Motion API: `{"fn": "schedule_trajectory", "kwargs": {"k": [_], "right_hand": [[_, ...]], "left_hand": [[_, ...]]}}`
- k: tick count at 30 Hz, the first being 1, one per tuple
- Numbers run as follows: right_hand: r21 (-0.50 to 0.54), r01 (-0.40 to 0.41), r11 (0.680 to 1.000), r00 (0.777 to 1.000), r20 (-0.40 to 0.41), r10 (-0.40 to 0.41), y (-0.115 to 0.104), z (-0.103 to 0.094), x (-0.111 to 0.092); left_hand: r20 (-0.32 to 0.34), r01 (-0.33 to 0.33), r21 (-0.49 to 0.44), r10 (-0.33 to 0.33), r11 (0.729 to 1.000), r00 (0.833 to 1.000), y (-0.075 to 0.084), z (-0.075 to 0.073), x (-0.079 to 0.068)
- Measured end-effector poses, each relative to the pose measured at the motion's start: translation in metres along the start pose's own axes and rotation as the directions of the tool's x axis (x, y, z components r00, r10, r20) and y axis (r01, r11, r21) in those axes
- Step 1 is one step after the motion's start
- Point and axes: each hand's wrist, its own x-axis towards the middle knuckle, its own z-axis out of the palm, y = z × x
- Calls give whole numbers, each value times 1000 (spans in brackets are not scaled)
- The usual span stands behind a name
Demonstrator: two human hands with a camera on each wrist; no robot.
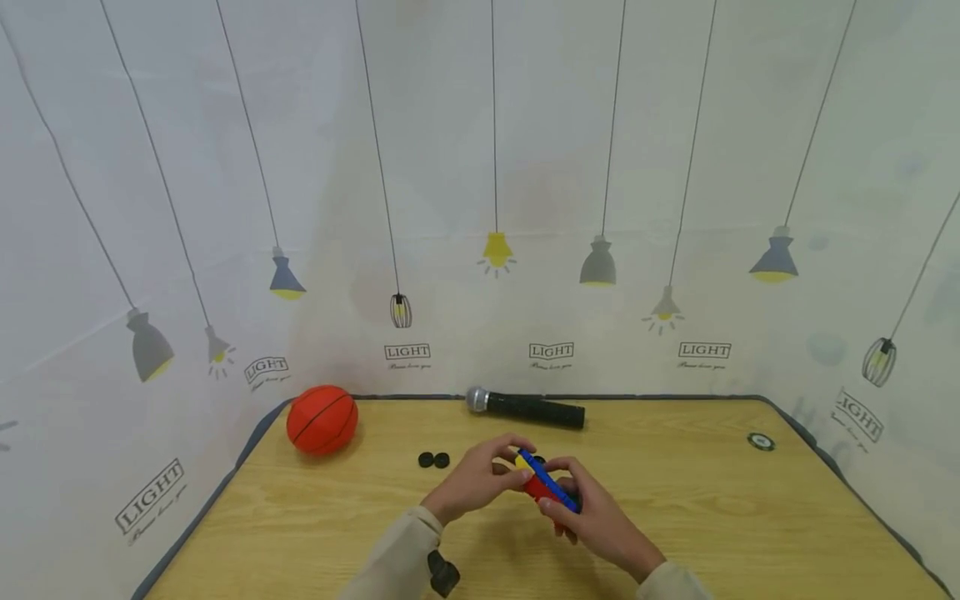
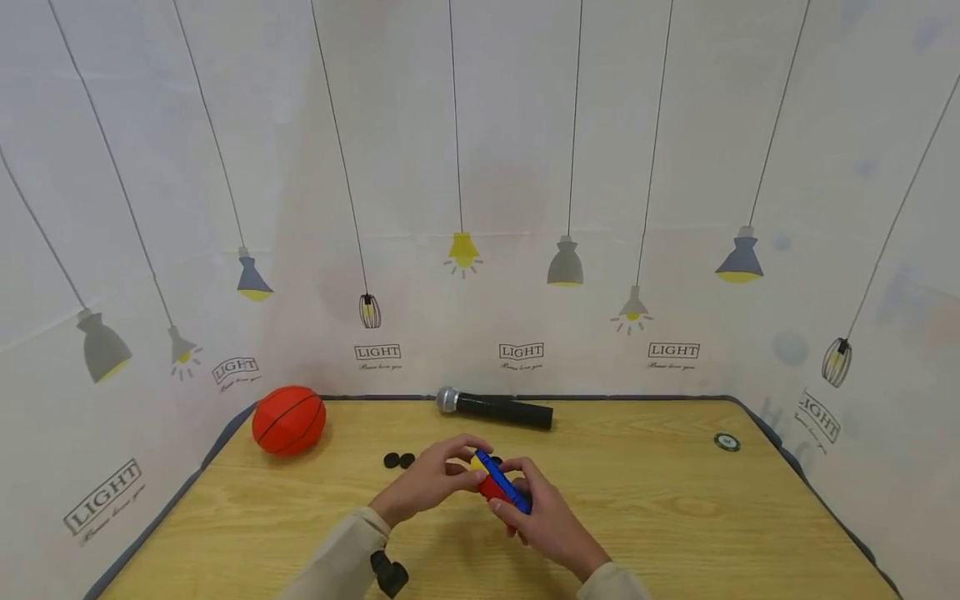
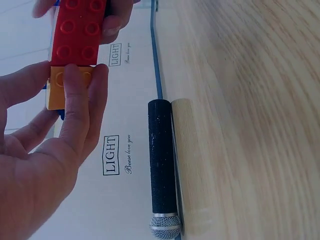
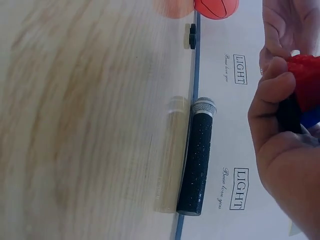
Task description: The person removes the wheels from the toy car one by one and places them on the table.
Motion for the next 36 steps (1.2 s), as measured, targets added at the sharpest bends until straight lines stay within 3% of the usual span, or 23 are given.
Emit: {"fn": "schedule_trajectory", "kwargs": {"k": [7,15,23,29,33,36], "right_hand": [[-139,29,990,993,-110,-45,0,5,3],[-309,24,951,965,-242,-103,-1,16,5],[-379,61,923,917,-345,-202,-1,25,3],[-415,110,903,877,-388,-285,0,30,5],[-403,120,907,871,-396,-292,0,31,6],[-345,99,933,886,-396,-241,-2,28,7]], "left_hand": [[-54,8,30,-7,1000,999,-1,3,1],[-69,1,26,0,1000,998,0,7,-1],[-70,-26,7,26,1000,997,2,7,-2],[-130,-50,23,53,998,990,6,9,-2],[-155,-81,30,84,996,984,7,9,-1],[-165,-98,4,97,995,982,8,8,-2]]}}
